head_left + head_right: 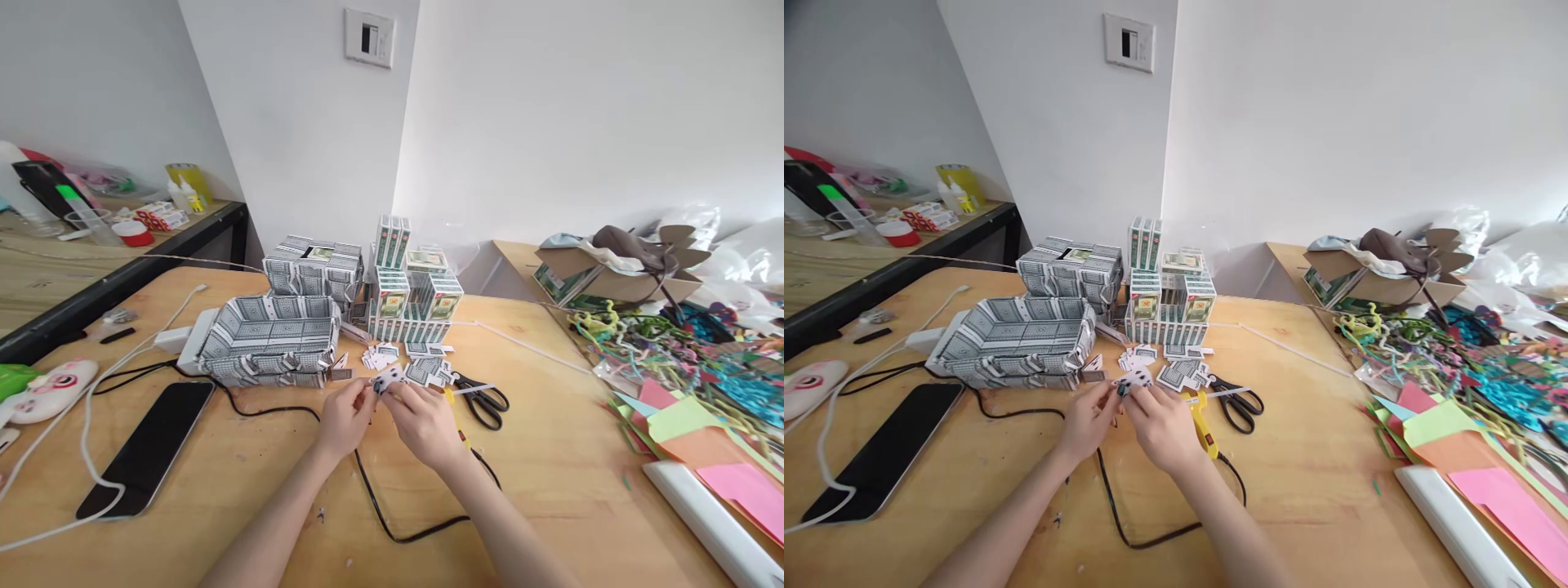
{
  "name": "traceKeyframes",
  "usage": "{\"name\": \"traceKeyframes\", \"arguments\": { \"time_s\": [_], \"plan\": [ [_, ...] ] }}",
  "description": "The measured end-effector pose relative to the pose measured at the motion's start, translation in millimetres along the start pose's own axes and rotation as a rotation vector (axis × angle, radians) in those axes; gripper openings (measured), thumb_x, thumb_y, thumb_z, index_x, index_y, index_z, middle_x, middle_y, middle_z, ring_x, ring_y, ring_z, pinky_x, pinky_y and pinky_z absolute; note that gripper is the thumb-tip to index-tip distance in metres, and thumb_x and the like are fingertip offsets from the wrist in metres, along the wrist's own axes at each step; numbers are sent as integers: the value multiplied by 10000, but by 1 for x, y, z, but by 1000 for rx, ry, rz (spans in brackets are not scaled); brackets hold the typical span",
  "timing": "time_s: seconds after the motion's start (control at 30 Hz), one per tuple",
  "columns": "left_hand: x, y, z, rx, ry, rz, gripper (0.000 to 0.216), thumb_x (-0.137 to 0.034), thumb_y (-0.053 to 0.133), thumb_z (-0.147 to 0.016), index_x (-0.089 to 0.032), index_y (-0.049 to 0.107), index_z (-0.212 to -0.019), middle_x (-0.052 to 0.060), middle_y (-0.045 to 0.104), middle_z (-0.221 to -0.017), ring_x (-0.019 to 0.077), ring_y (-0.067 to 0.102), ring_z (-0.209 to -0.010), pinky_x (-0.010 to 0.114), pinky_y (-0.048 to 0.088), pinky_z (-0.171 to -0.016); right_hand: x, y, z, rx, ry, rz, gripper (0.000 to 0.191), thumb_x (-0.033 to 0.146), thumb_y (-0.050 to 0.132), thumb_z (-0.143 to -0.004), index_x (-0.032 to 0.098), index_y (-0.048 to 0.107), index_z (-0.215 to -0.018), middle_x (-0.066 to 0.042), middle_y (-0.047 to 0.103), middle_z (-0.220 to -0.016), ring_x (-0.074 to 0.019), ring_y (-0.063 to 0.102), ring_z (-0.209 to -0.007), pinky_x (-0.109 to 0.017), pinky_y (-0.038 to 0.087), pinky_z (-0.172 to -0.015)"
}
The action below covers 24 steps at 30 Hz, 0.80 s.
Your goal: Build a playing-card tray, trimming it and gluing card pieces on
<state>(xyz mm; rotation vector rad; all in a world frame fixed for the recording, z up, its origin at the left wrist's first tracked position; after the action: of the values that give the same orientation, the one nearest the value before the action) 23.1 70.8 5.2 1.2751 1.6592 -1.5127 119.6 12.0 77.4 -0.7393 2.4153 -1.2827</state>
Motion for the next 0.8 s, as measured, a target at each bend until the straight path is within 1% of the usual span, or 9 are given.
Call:
{"name": "traceKeyframes", "arguments": {
  "time_s": [0.23, 0.33, 0.4, 0.43, 0.5, 0.57, 0.63, 0.73, 0.8],
  "plan": [
    [-3, 18, 2, 99, -123, 321, 201, -286, 509, -784, -145, 597, -896, 38, 669, -730, 139, 637, -584, 250, 531, -543, -15, -4, 29, -61, 121, -108, 262, 83, 376, -875, 162, 600, -985, -74, 633, -944, -145, 567, -795, -259, 438, -686],
    [-4, 26, 4, 152, -188, 446, 221, -296, 539, -767, -142, 586, -920, 32, 665, -706, 150, 637, -581, 258, 538, -515, -8, -7, 28, -35, 64, -132, 263, 101, 366, -890, 172, 588, -1010, -76, 636, -959, -149, 567, -799, -270, 447, -712],
    [0, 22, 3, 115, -218, 463, 176, -291, 541, -761, -143, 587, -845, 17, 652, -645, 145, 626, -547, 253, 535, -504, -9, -11, 27, -46, 92, -134, 229, 119, 385, -891, 184, 578, -995, -66, 636, -945, -146, 567, -804, -265, 444, -718],
    [3, 17, 1, 68, -227, 452, 154, -286, 543, -755, -145, 585, -797, 10, 644, -609, 142, 619, -527, 250, 533, -501, -16, -14, 30, -67, 164, -127, 195, 140, 404, -889, 187, 569, -980, -59, 635, -923, -146, 567, -804, -261, 442, -714],
    [11, 5, -3, -41, -232, 415, 131, -275, 554, -736, -147, 582, -745, 2, 631, -558, 143, 614, -507, 244, 530, -501, -42, -18, 44, -111, 420, -83, 117, 224, 455, -878, 186, 545, -941, -51, 623, -862, -156, 563, -790, -263, 440, -693],
    [18, -7, -7, -144, -217, 379, 138, -273, 555, -727, -146, 596, -761, 1, 631, -551, 144, 613, -500, 242, 528, -503, -69, -15, 71, -100, 713, -16, 182, 350, 507, -844, 182, 519, -911, -56, 603, -826, -184, 556, -782, -288, 439, -687],
    [22, -14, -9, -193, -184, 332, 181, -274, 537, -738, -142, 628, -821, 23, 665, -635, 140, 618, -516, 240, 527, -514, -84, -1, 95, 17, 877, 22, 321, 459, 558, -780, 174, 505, -918, -79, 596, -854, -224, 551, -815, -334, 434, -728],
    [22, -13, -9, -179, -129, 238, 245, -270, 511, -761, -152, 654, -921, 61, 694, -828, 133, 626, -546, 246, 527, -531, -89, 26, 116, 224, 1008, 37, 442, 536, 597, -703, 169, 514, -935, -110, 595, -904, -273, 546, -869, -370, 418, -747],
    [24, -10, -8, -159, -131, 176, 251, -265, 503, -769, -156, 652, -940, 60, 694, -812, 137, 628, -544, 254, 528, -542, -89, 34, 124, 291, 1104, 56, 473, 542, 597, -682, 168, 524, -962, -127, 592, -945, -308, 537, -918, -389, 410, -745]
  ]
}}
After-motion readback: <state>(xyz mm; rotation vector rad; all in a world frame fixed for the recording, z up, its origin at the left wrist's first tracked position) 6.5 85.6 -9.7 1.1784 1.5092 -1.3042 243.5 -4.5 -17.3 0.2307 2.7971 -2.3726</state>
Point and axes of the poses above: each hand's wrist, its own z-axis away from the middle knuckle, its own y-axis out of the palm, x = y × z, the point moved 9 cm from there along -z, towards the middle knuckle
